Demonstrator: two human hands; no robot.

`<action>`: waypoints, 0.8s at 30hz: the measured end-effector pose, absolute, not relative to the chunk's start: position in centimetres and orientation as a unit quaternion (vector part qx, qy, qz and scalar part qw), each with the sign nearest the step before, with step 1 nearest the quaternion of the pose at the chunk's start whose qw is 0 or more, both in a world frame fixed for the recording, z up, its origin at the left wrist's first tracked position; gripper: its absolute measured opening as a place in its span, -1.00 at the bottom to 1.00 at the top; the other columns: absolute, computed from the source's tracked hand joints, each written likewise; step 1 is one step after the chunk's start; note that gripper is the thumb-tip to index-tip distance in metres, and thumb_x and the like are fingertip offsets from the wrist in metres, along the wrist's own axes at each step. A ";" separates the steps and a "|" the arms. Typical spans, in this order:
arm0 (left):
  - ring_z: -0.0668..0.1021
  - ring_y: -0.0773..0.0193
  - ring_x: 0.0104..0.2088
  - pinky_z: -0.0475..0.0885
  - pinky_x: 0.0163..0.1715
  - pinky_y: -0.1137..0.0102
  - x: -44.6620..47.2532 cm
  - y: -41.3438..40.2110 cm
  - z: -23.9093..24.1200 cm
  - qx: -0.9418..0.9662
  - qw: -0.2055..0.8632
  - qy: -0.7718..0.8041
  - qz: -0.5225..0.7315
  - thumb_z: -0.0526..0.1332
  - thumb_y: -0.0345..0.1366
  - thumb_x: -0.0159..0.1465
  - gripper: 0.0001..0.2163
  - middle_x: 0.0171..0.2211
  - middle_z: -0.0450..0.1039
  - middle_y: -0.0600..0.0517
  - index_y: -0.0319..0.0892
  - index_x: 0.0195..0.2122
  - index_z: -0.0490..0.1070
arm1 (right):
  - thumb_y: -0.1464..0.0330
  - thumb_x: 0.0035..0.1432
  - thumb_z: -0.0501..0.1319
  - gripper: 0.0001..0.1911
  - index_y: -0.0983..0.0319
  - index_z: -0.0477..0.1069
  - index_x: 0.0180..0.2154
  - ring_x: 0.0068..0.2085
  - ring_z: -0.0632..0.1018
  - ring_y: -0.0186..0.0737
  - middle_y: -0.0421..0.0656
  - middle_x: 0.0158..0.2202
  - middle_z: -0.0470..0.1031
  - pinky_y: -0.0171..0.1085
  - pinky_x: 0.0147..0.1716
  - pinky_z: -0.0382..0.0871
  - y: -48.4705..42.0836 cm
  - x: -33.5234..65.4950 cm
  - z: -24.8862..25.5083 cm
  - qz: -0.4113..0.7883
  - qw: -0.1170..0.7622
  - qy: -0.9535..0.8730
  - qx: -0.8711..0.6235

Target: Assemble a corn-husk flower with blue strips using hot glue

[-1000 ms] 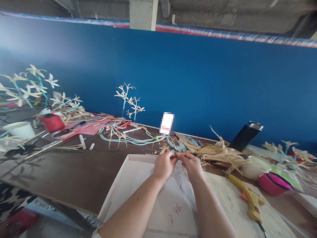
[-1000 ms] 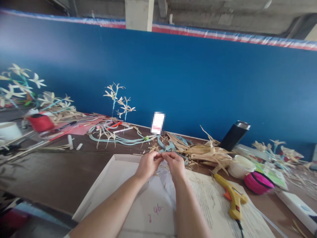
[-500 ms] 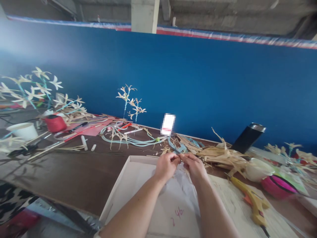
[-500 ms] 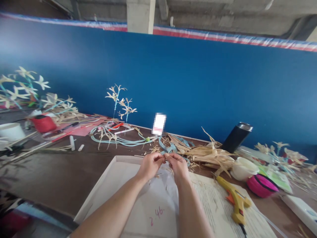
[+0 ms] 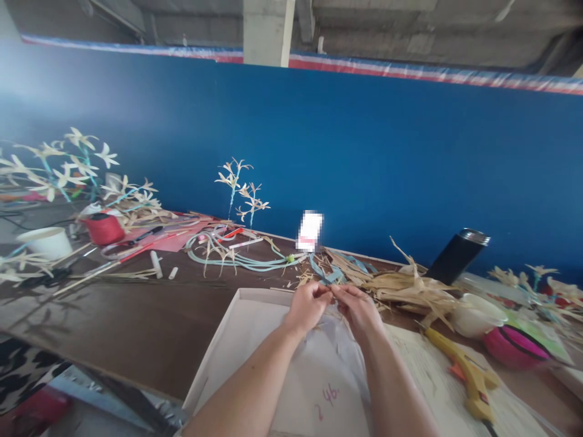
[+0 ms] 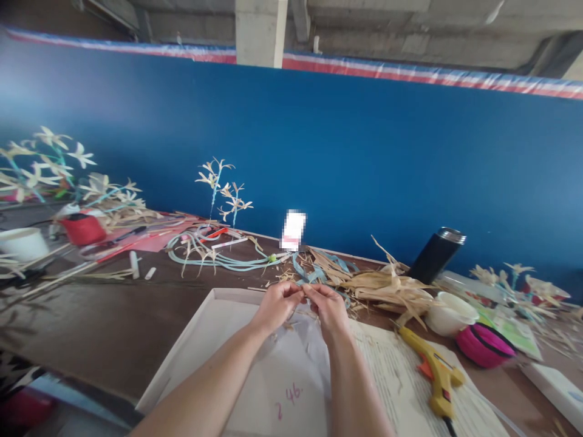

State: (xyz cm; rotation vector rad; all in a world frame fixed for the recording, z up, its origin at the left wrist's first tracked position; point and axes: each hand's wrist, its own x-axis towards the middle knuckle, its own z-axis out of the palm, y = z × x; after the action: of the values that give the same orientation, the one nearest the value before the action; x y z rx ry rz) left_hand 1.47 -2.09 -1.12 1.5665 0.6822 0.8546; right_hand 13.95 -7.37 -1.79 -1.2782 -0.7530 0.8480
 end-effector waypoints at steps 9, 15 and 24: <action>0.39 0.40 -0.52 0.23 -0.48 0.49 1.6 -1.7 -1.7 0.698 0.505 0.327 0.390 0.14 -0.24 0.13 -0.81 -0.55 0.43 0.08 -0.21 -0.53 0.42 | 0.18 -0.23 0.41 -0.61 0.28 0.56 -0.34 -0.61 0.10 -0.47 -0.28 -0.64 0.24 -0.36 -0.64 -0.08 -7.2 13.5 -1.9 0.411 0.651 -0.312 -0.557; 0.46 0.36 -0.46 0.28 -0.42 0.49 1.6 -1.7 -1.8 0.697 0.491 0.338 0.400 0.14 -0.25 0.13 -0.83 -0.50 0.49 0.07 -0.18 -0.51 0.42 | 0.27 -0.19 0.43 -0.47 0.22 0.48 -0.09 -0.59 0.13 -0.48 -0.32 -0.62 0.23 -0.42 -0.63 -0.02 -7.3 13.7 -2.0 0.442 0.670 -0.298 -0.516; 0.46 0.37 -0.47 0.29 -0.44 0.49 1.5 -2.0 -1.6 0.694 0.486 0.350 0.400 0.14 -0.24 0.14 -0.83 -0.48 0.50 0.05 -0.19 -0.49 0.44 | 0.38 -0.14 0.41 -0.43 0.13 0.41 -0.01 -0.49 0.36 -0.45 -0.22 -0.36 0.48 -0.46 -0.57 0.22 -8.1 13.5 -0.8 0.498 0.672 -0.292 -0.464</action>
State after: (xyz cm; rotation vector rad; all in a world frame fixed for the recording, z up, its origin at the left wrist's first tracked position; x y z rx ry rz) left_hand 1.48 -2.00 -1.59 1.6874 0.8519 0.9729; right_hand 13.52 -8.07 -0.76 -1.0456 -0.6568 1.1221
